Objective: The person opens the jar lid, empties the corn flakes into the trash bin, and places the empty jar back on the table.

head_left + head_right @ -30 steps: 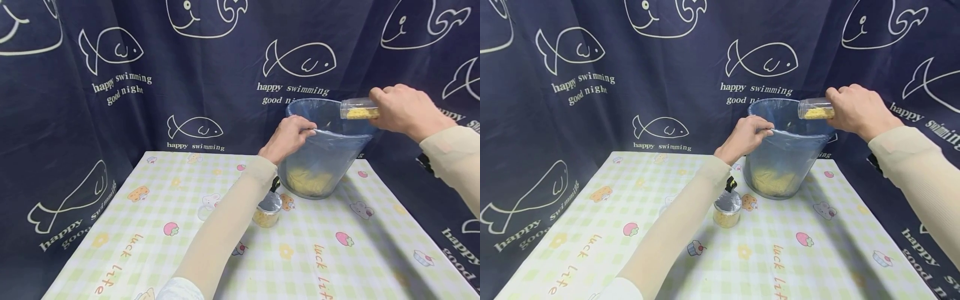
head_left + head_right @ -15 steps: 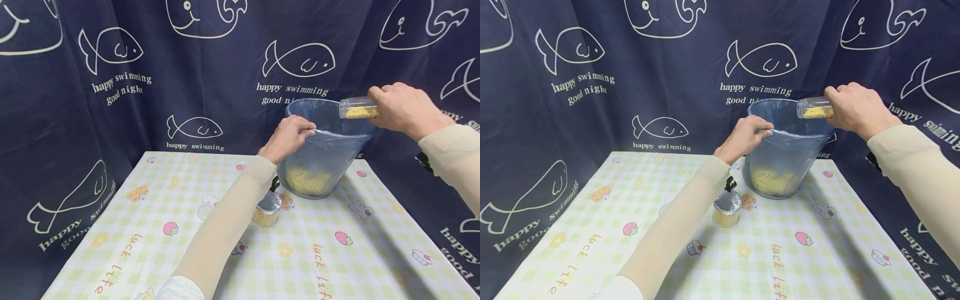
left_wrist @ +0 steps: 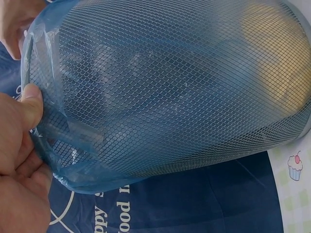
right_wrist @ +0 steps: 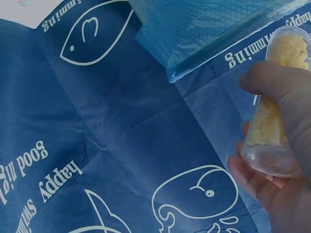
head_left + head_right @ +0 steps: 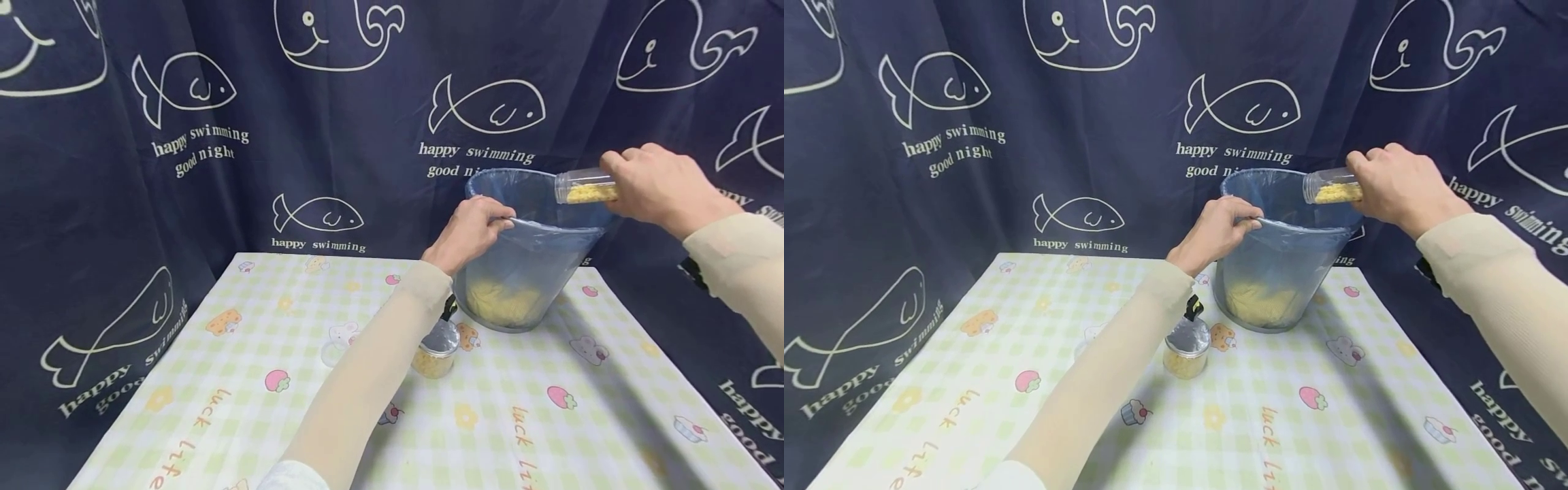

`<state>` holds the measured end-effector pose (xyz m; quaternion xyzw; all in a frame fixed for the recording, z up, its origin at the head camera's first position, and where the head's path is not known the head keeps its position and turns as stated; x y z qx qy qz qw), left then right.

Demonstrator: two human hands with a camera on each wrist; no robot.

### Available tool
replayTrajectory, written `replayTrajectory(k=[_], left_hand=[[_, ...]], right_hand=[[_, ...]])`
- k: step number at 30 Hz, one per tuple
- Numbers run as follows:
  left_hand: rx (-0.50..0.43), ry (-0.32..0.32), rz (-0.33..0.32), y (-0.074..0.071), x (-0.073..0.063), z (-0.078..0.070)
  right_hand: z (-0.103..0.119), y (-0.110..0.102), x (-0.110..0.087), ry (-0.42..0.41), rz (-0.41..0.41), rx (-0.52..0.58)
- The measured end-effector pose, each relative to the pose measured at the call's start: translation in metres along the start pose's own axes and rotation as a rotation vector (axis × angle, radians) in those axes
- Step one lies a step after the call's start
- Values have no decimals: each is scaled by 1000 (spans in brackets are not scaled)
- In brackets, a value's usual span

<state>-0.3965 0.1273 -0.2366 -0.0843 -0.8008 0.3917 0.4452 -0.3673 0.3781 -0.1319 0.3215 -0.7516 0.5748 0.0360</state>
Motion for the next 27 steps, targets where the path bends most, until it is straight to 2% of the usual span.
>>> replayTrajectory(k=[4, 11, 17, 27], left_hand=[[-1, 16, -11, 1, 2, -3], [4, 12, 11, 2, 3, -7], [14, 1, 12, 2, 0, -4], [4, 7, -3, 0, -2, -2]], right_hand=[[-4, -3, -4, 13, -12, 1], [-5, -4, -7, -1, -35, 2], [-2, -2, -4, -32, -50, -8], [2, -3, -2, -38, -40, -13]])
Point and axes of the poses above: each hand's wrist, its own x-axis towards the middle knuckle, its own y-axis out of the palm, z = x × y, the point moved 4 cm from there along x, towards the middle knuckle, and after that the axes turned 3 degrees about x, right-handed, at the moved point
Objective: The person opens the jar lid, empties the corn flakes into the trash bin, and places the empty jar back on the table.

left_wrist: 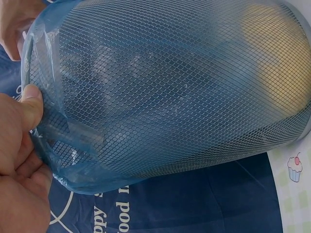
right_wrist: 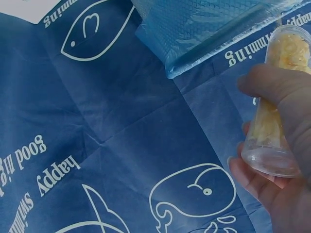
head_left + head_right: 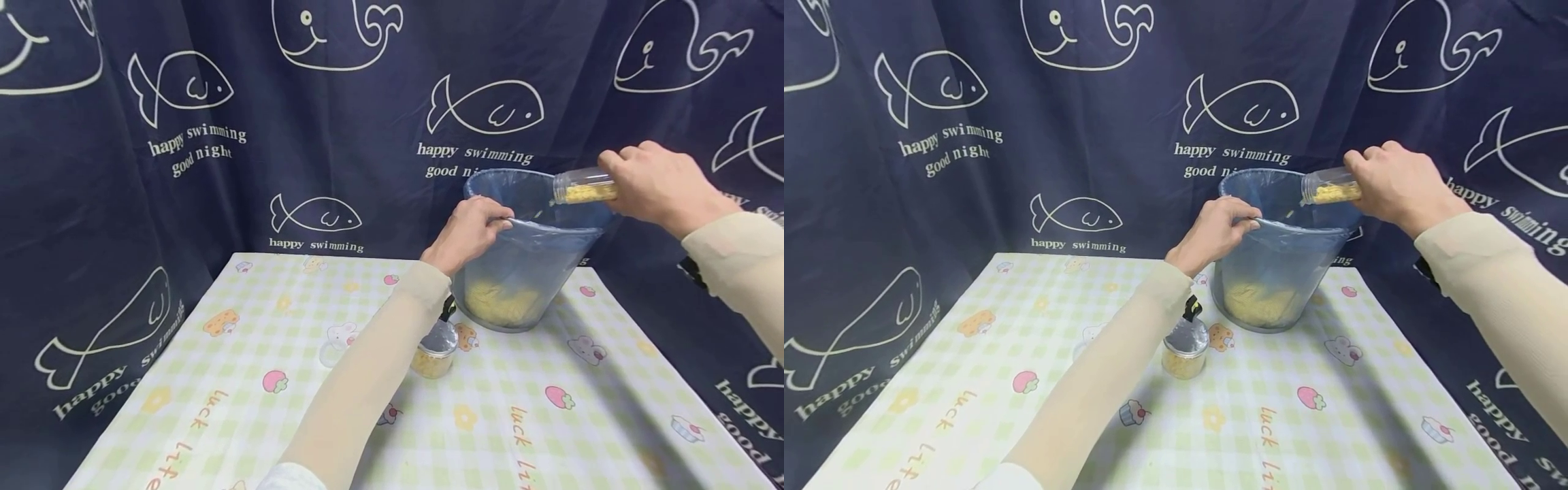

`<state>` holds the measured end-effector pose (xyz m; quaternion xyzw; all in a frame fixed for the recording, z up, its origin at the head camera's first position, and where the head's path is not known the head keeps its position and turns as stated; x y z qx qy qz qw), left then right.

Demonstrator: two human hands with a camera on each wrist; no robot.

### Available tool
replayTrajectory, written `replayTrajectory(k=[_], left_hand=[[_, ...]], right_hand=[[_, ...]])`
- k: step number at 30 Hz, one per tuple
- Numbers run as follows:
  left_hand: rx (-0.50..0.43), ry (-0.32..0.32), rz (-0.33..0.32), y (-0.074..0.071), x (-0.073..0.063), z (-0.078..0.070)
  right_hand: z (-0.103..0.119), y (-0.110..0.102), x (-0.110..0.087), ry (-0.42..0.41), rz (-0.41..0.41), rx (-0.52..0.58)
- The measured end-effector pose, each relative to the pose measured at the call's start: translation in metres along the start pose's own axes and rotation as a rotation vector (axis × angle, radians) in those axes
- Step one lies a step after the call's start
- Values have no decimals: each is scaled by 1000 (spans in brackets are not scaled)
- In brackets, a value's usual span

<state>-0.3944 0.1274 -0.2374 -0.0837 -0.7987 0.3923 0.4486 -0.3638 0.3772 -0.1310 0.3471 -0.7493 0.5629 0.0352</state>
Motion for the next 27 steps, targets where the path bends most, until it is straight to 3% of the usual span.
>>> replayTrajectory(k=[5, 14, 21, 27], left_hand=[[-8, -3, -16, 0, -1, 3], [-1, -4, 16, 4, -2, 1], [-3, -1, -20, -1, 0, 2], [-3, -9, 3, 1, -1, 4]], right_hand=[[1, 2, 2, -9, -12, -3], [0, 10, -6, 4, 0, -4], [0, 9, 0, -35, -43, -10], [0, 12, -1, -8, -4, -7]])
Point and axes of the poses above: each hand's wrist, its own x-axis towards the middle knuckle, its own y-axis out of the palm, z = x × y, the point moved 4 cm from there along x, towards the middle knuckle, and after that the axes turned 3 degrees about x, right-handed, at the moved point
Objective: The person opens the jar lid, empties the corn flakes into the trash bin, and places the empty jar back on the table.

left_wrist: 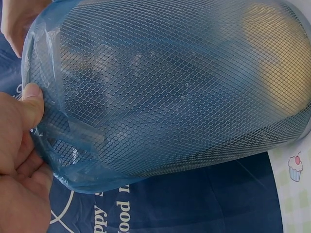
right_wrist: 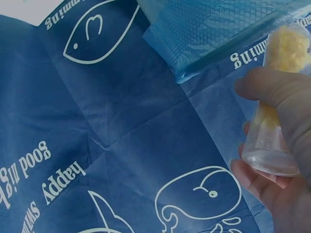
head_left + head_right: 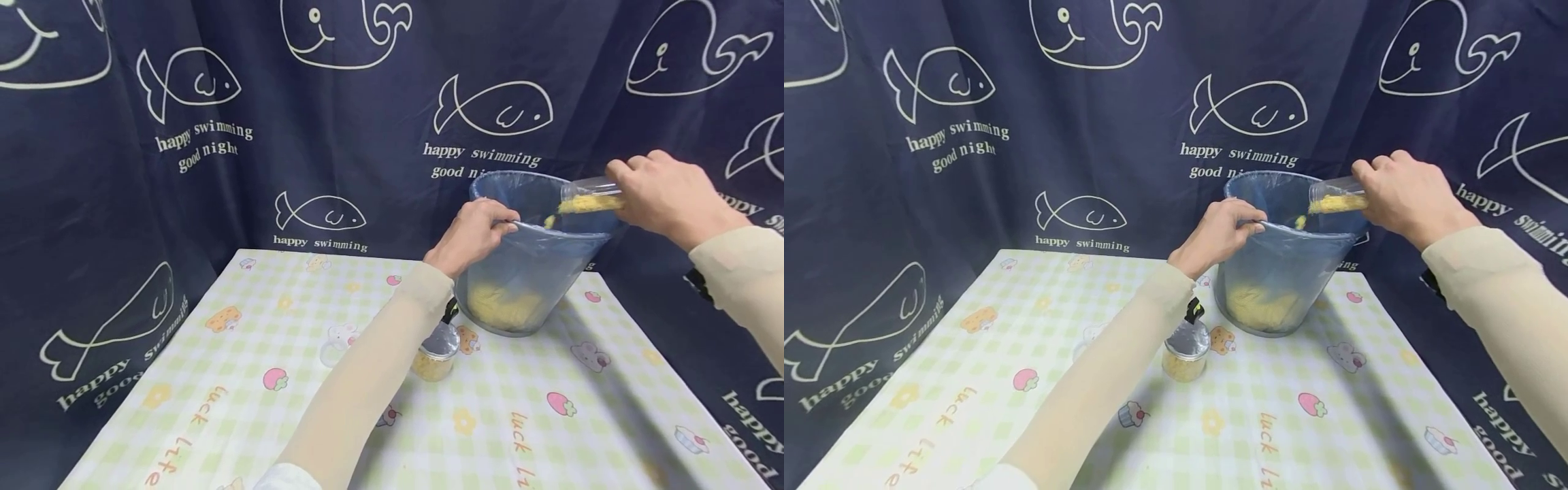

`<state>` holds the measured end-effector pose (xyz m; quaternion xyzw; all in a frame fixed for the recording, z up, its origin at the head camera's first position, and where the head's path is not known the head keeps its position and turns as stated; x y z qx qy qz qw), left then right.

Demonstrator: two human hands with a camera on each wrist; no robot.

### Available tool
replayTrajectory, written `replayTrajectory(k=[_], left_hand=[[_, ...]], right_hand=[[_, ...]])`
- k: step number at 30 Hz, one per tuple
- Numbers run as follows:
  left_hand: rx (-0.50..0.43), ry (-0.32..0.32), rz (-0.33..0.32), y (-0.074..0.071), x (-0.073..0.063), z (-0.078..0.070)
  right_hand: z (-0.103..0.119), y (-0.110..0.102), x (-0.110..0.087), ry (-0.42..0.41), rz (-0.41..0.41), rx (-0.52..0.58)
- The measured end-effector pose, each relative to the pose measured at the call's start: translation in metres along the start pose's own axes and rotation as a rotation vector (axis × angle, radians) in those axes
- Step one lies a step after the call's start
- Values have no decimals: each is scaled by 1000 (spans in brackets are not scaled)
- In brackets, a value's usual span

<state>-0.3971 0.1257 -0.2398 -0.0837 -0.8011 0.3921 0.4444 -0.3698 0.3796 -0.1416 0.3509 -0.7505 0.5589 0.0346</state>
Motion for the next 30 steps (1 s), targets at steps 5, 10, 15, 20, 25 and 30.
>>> replayTrajectory(k=[5, 10, 15, 20, 25, 30], left_hand=[[-4, 11, -11, 0, -1, -2], [-8, 9, -18, -2, -1, -2], [-5, 10, -8, 0, 1, -3], [-3, -1, 0, 1, 0, -3], [-10, 8, -12, 0, 2, -4], [-15, -4, -9, -1, 2, -3]], right_hand=[[0, 2, -3, 13, -1, 9], [0, -2, 0, -12, -43, 7], [-1, -6, -2, -13, -43, 12], [-2, -5, -2, 0, 5, 10], [-3, -7, -1, 7, 27, 2], [0, -9, 1, -11, 23, 2]])
Point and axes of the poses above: each hand's wrist, its own x-axis towards the middle knuckle, its own y-axis out of the palm, z = x × y, the point moved 4 cm from there along x, towards the middle knuckle, and after that the axes turned 3 degrees about x, right-handed, at the moved point
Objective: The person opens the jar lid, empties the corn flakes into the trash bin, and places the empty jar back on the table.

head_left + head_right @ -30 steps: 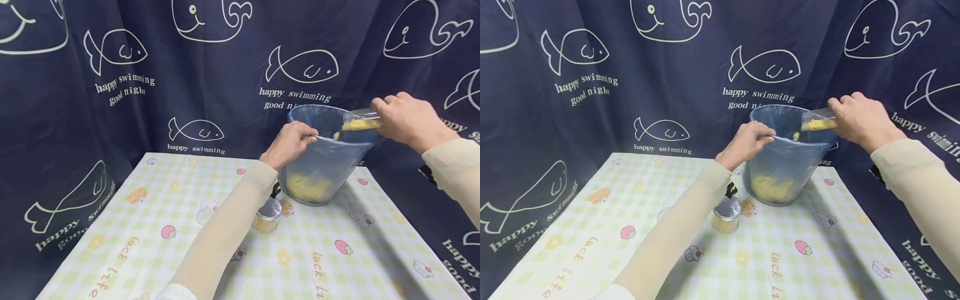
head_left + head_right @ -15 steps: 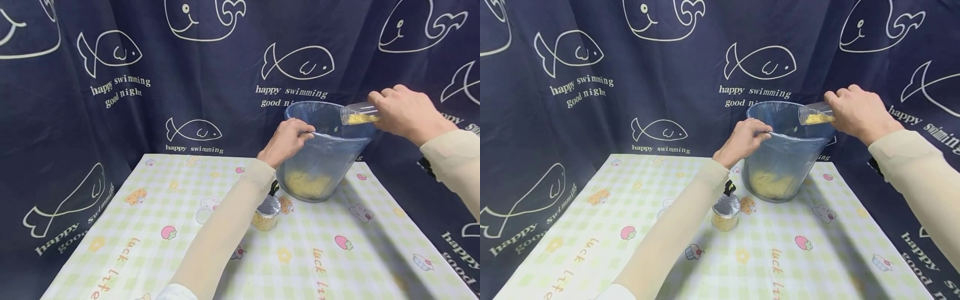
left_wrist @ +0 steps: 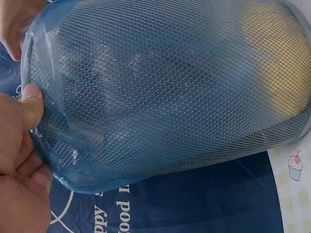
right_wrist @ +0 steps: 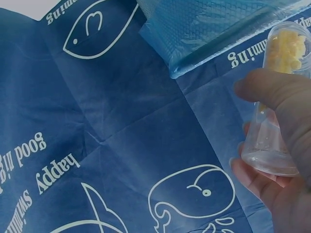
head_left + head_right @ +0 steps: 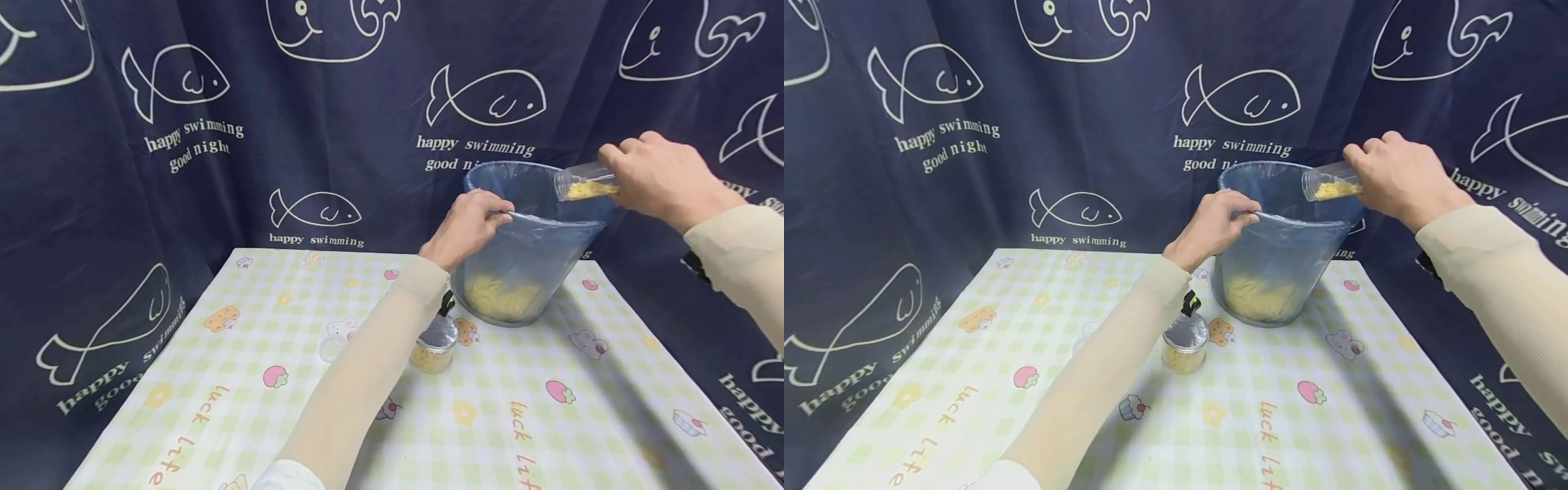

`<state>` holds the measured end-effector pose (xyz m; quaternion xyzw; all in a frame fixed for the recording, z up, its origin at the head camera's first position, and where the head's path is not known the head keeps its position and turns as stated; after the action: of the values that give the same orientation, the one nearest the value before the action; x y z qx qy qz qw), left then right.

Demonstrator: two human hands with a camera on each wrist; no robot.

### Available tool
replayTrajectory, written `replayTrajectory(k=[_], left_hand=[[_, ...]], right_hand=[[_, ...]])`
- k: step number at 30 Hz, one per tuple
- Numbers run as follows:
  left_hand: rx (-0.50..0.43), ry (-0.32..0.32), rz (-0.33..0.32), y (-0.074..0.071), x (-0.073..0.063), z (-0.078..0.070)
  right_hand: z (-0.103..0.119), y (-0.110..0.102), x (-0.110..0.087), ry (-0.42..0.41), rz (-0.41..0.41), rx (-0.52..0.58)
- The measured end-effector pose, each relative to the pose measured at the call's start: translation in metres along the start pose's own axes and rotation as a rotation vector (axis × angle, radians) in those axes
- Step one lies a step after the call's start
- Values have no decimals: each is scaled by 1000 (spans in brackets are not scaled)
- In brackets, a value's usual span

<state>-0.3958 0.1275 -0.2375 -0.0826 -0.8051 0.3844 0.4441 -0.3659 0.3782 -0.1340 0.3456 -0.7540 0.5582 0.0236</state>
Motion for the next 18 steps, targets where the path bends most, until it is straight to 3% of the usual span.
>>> replayTrajectory(k=[6, 18], left_hand=[[8, 3, 1, 0, 0, 1], [3, -11, 15, 1, 0, 2]], right_hand=[[1, -2, 2, 5, 14, -8], [4, -5, 5, -32, -34, -17]])
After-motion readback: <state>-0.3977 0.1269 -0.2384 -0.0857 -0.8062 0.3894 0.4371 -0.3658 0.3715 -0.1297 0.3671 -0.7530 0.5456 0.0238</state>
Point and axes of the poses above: each hand's wrist, its own x-axis towards the middle knuckle, its own y-axis out of the palm, z = x × y, the point moved 4 cm from there along x, towards the middle knuckle, and after that the axes turned 3 degrees about x, right-handed, at the moved point
